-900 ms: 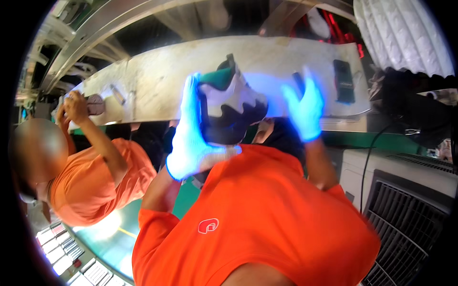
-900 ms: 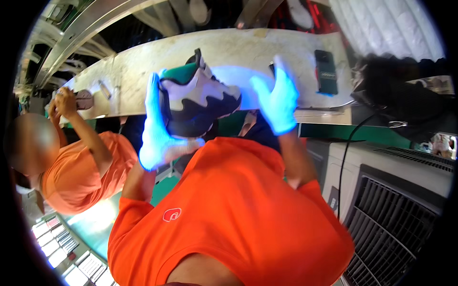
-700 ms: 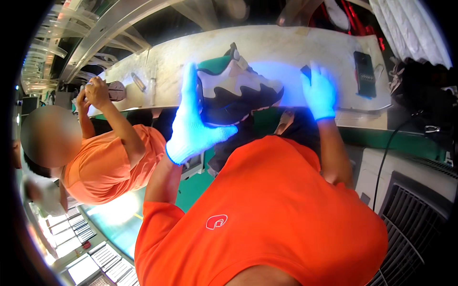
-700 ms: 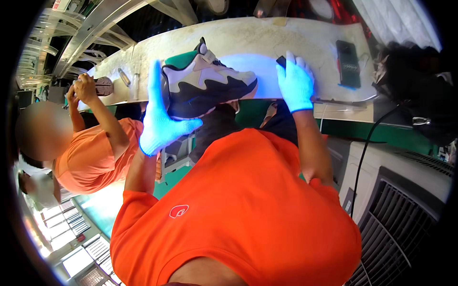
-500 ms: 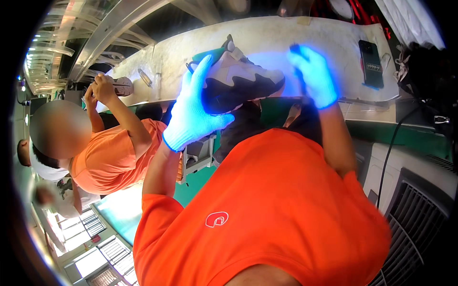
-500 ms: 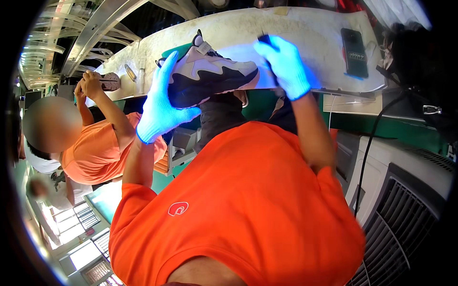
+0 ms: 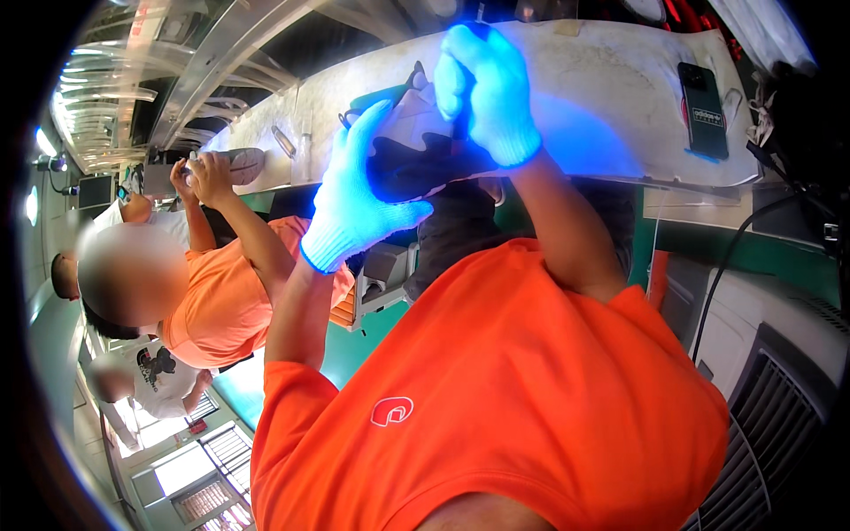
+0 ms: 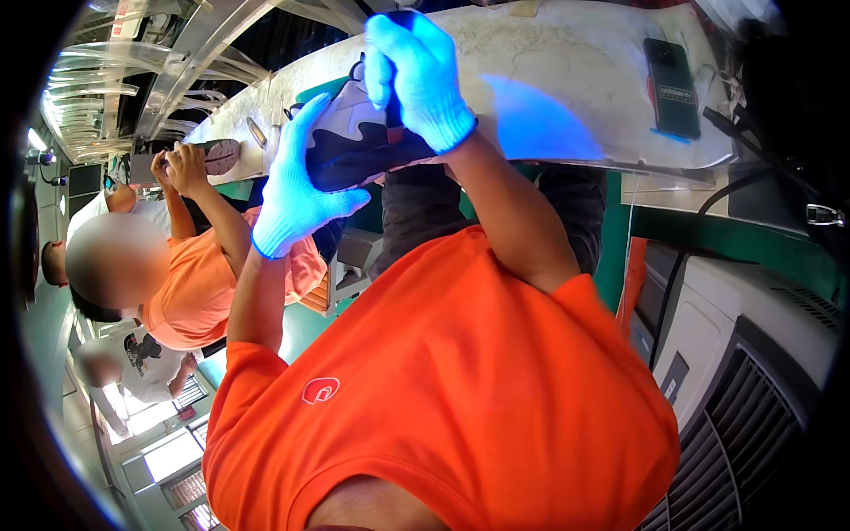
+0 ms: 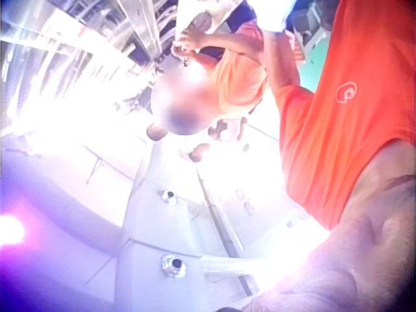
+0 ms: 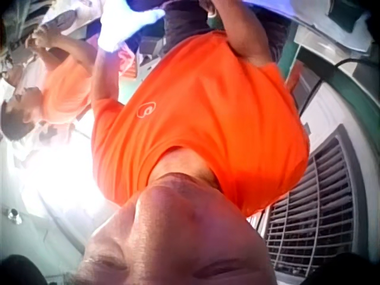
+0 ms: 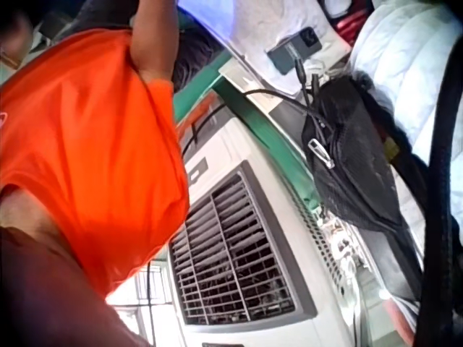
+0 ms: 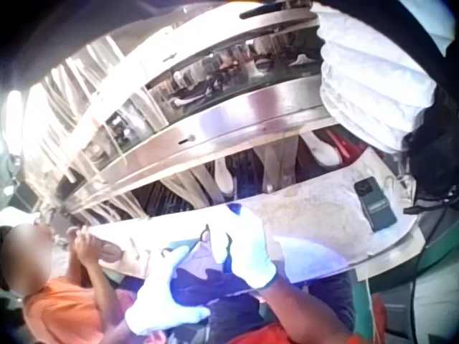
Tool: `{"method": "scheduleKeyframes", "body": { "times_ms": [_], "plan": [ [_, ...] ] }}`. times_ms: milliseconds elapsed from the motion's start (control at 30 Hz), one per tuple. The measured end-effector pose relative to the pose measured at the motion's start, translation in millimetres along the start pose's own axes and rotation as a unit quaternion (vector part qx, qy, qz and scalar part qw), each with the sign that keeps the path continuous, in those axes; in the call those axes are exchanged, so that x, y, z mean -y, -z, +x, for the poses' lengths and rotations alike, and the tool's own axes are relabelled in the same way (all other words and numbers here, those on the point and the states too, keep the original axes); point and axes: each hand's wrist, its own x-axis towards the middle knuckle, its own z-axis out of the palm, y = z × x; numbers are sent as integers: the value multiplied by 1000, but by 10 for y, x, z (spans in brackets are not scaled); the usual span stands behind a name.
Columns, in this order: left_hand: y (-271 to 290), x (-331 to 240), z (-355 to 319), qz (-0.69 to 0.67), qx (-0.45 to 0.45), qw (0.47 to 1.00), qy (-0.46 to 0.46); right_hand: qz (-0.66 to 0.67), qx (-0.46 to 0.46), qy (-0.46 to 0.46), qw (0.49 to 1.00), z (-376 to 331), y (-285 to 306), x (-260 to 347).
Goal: The person cleans a white and black sneaker using a small brush and a handheld UV light. They scrub the shoe's surface and sole while illuminating it with the blue light, then place the shoe on a shelf and retrieve another one to repeat the process.
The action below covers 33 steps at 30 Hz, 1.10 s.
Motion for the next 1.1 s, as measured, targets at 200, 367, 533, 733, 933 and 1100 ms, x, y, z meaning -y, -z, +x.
{"method": "scheduleKeyframes", "body": {
  "times_ms": [200, 367, 533, 733, 933, 1100],
  "plan": [
    [-17, -93, 45, 53, -13, 998, -14, 78, -78, 27, 994, -98, -135, -121],
    [26, -49, 115, 39, 7, 998, -43, 336, 103, -62, 934, 19, 294, -285],
    [63, 27, 175, 28, 28, 998, -48, 250, -26, -34, 967, -24, -40, -164],
    [14, -24, 113, 5, 29, 998, -48, 216, -126, -39, 967, -56, -373, -81],
    [67, -73, 155, 3, 37, 998, -58, 318, -86, -95, 939, -84, -298, -57],
    [22, -127, 142, 22, 18, 996, -87, -163, -108, 158, 968, -102, -505, 36]
  ]
}}
